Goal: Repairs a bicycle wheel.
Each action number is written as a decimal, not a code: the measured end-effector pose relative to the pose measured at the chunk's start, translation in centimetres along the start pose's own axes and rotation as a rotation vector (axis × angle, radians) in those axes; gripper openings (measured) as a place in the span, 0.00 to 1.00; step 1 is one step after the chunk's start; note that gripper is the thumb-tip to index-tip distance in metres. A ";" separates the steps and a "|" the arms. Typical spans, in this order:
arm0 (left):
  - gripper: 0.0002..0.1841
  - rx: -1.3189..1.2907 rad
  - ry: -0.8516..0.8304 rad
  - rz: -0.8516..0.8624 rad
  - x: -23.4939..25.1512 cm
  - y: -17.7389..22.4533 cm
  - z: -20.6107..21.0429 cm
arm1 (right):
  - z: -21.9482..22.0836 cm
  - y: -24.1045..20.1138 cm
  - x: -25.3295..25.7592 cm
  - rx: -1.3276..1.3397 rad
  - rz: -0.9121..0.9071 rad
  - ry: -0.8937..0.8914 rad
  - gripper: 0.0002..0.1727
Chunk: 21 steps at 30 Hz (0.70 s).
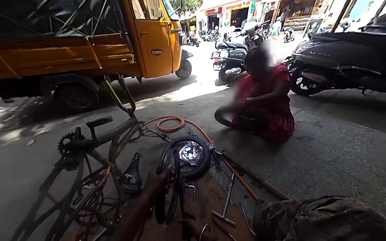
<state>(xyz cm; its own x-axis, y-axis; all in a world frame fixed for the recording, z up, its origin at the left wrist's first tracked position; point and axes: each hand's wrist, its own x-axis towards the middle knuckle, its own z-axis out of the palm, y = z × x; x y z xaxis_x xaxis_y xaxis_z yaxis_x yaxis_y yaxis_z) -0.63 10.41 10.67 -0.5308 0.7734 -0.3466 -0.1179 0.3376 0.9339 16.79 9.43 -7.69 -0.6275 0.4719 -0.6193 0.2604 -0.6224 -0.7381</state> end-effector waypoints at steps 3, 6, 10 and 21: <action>0.13 0.016 -0.217 0.028 -3.1 4.3 -2.5 | -3.5 -2.1 1.9 -0.214 -0.205 -0.051 0.21; 0.14 0.258 -0.516 0.131 -5.4 7.6 -4.7 | -5.7 -6.0 2.1 -0.640 -0.416 0.100 0.17; 0.19 0.776 -0.510 0.230 -7.1 6.8 -2.3 | -7.5 -9.5 1.6 -1.272 -0.452 0.276 0.13; 0.26 1.011 -0.185 -0.169 -1.9 -6.6 4.4 | 1.0 -10.7 -3.2 -1.745 0.051 0.019 0.27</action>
<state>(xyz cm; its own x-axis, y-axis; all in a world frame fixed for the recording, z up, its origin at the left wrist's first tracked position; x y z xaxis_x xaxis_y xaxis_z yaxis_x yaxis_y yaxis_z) 4.84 9.12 4.80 -0.4262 0.7153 -0.5538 0.6247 0.6755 0.3917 15.24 14.00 2.47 -0.5898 0.4898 -0.6421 0.7029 0.7028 -0.1096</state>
